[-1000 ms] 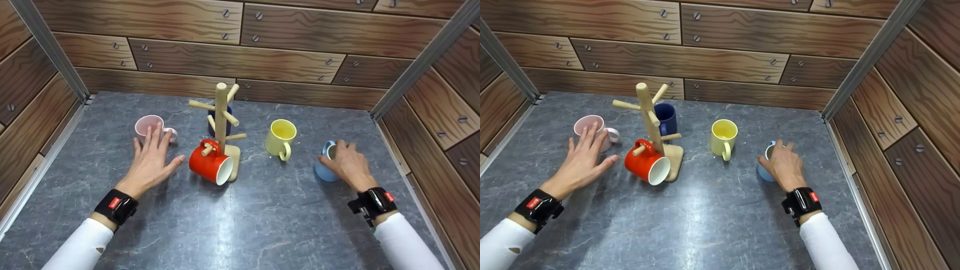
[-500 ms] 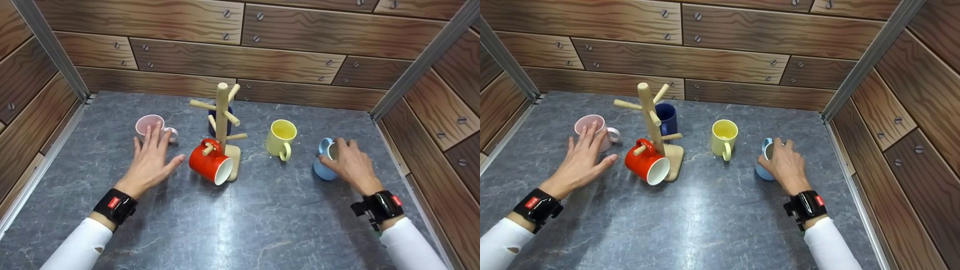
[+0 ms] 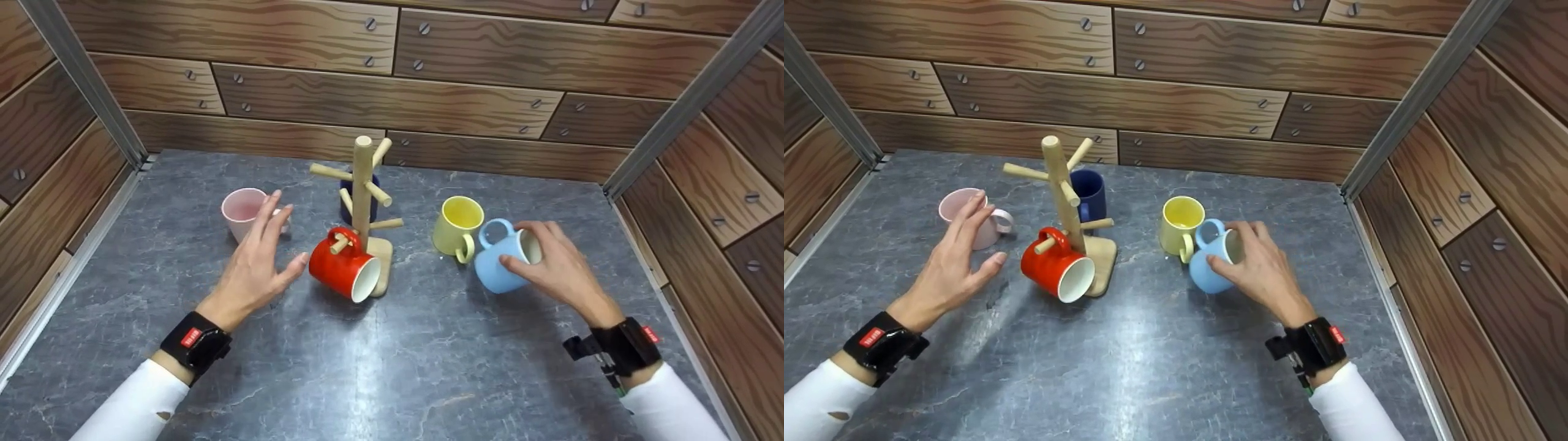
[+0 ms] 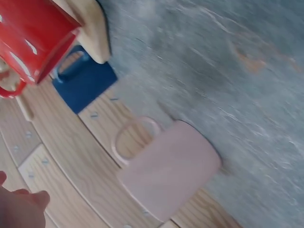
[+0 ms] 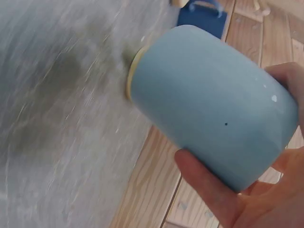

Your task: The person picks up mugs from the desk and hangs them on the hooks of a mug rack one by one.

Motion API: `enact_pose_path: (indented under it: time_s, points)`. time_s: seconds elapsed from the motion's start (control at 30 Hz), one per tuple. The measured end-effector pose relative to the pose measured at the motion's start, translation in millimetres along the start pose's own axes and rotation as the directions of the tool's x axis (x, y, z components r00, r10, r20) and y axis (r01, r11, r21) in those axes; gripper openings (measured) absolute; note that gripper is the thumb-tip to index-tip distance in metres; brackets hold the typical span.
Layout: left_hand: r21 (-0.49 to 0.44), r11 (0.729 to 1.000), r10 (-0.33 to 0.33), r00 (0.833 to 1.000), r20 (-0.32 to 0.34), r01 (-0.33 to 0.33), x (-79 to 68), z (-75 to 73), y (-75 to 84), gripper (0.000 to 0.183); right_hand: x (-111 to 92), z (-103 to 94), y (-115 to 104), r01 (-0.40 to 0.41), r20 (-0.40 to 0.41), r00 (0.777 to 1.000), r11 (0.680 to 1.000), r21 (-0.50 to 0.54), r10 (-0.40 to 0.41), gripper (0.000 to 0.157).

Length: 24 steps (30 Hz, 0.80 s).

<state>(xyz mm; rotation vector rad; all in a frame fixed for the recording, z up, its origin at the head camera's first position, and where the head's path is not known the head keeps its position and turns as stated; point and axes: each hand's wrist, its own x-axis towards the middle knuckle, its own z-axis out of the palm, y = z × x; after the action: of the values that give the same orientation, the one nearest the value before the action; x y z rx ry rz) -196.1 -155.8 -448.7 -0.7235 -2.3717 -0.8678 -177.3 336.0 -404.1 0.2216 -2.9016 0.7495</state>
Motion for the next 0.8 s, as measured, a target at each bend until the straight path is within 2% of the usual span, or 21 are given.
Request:
enact_pose_path:
  time_s: [0.2,0.33,0.47,0.53,0.57,0.63,0.73,0.8]
  points:
    - [-0.044,0.993,0.113,0.993,-0.015,-0.114,4.0,3.9,15.5,0.073,0,3.4,-20,0.025,0.002,1.000,0.994,0.103,-0.025,0.066]
    - [-0.069,0.974,0.212,0.974,-0.077,-0.218,9.1,8.9,30.0,0.070,0,6.3,-31,0.038,-0.002,0.999,0.987,0.155,-0.038,0.063]
    - [-0.169,0.912,0.356,0.925,-0.130,-0.375,18.2,23.8,59.5,0.065,1,8.7,-42,0.062,-0.002,0.998,0.975,0.211,-0.064,0.061]
    - [-0.253,0.878,0.390,0.914,-0.114,-0.406,20.8,32.8,76.2,0.064,0,9.3,-47,0.075,0.003,0.997,0.967,0.244,-0.078,0.060]
    - [-0.301,0.864,0.396,0.914,-0.092,-0.404,21.5,37.7,83.5,0.065,0,9.6,-50,0.081,0.006,0.996,0.961,0.264,-0.085,0.060]
    - [-0.389,0.861,0.348,0.937,-0.024,-0.329,20.8,45.3,95.1,0.068,0,10.0,-53,0.089,0.010,0.995,0.952,0.292,-0.096,0.059]
    - [-0.488,0.862,0.227,0.965,0.129,-0.137,21.1,54.4,106.5,0.080,1,10.8,-58,0.101,0.014,0.994,0.940,0.327,-0.112,0.058]
    - [-0.515,0.857,0.125,0.964,0.237,0.015,22.9,58.9,112.6,0.090,1,11.6,-61,0.110,0.014,0.992,0.930,0.351,-0.123,0.058]
